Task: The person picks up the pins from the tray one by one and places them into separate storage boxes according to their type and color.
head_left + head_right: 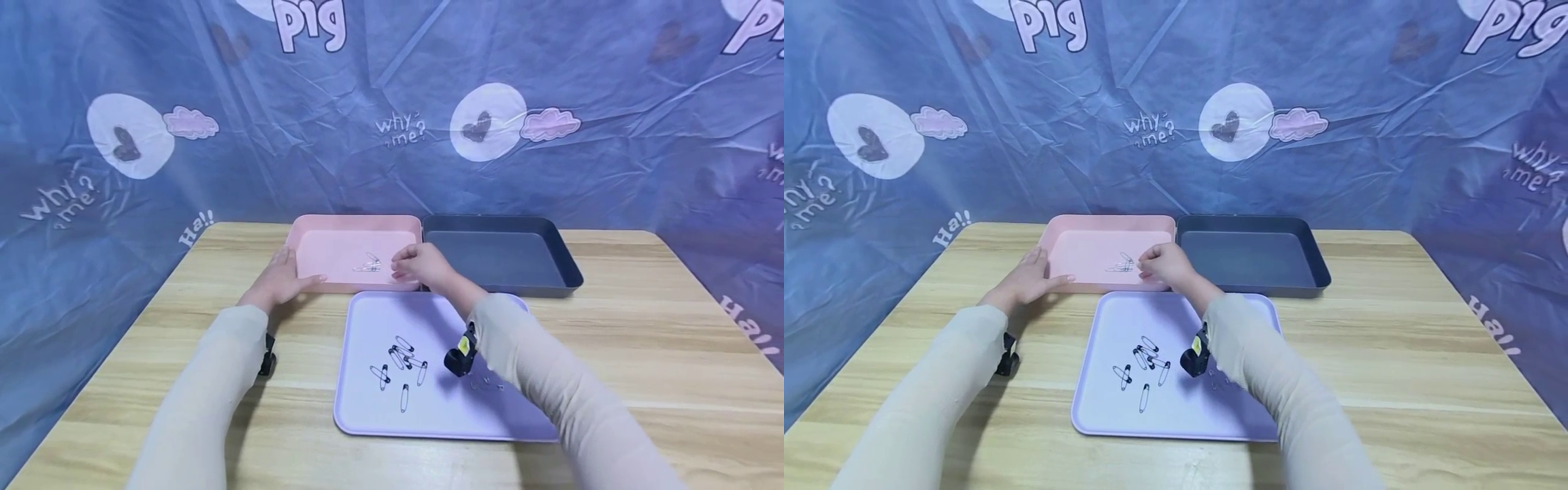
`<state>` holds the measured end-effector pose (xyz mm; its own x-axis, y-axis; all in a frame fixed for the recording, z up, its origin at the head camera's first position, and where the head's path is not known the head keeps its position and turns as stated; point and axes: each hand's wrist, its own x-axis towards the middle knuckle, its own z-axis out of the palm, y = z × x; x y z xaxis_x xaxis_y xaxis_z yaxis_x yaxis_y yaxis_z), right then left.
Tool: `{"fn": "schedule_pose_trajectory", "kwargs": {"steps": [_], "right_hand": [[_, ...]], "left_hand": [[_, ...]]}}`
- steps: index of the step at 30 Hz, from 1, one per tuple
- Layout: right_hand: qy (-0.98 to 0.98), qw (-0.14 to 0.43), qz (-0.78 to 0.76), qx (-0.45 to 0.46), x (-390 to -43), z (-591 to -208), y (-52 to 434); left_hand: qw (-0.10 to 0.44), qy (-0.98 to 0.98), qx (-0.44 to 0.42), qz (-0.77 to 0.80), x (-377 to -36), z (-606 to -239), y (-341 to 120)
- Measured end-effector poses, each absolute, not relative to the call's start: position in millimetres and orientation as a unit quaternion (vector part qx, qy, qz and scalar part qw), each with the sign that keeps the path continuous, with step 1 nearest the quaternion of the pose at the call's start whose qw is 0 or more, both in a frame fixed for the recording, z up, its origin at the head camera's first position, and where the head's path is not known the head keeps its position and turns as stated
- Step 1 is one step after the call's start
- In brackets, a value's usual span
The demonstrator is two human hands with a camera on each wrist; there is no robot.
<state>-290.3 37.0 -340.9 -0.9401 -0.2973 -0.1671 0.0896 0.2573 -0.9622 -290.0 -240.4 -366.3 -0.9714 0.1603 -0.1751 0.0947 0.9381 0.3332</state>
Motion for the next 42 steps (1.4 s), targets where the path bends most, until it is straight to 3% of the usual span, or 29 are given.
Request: {"fn": "schedule_pose_trajectory", "kwargs": {"steps": [42], "right_hand": [[0.791, 0.198, -0.571, -0.093, -228, -344, 111]], "left_hand": [[0.071, 0.987, 0.1, 0.101, -283, -368, -242]]}}
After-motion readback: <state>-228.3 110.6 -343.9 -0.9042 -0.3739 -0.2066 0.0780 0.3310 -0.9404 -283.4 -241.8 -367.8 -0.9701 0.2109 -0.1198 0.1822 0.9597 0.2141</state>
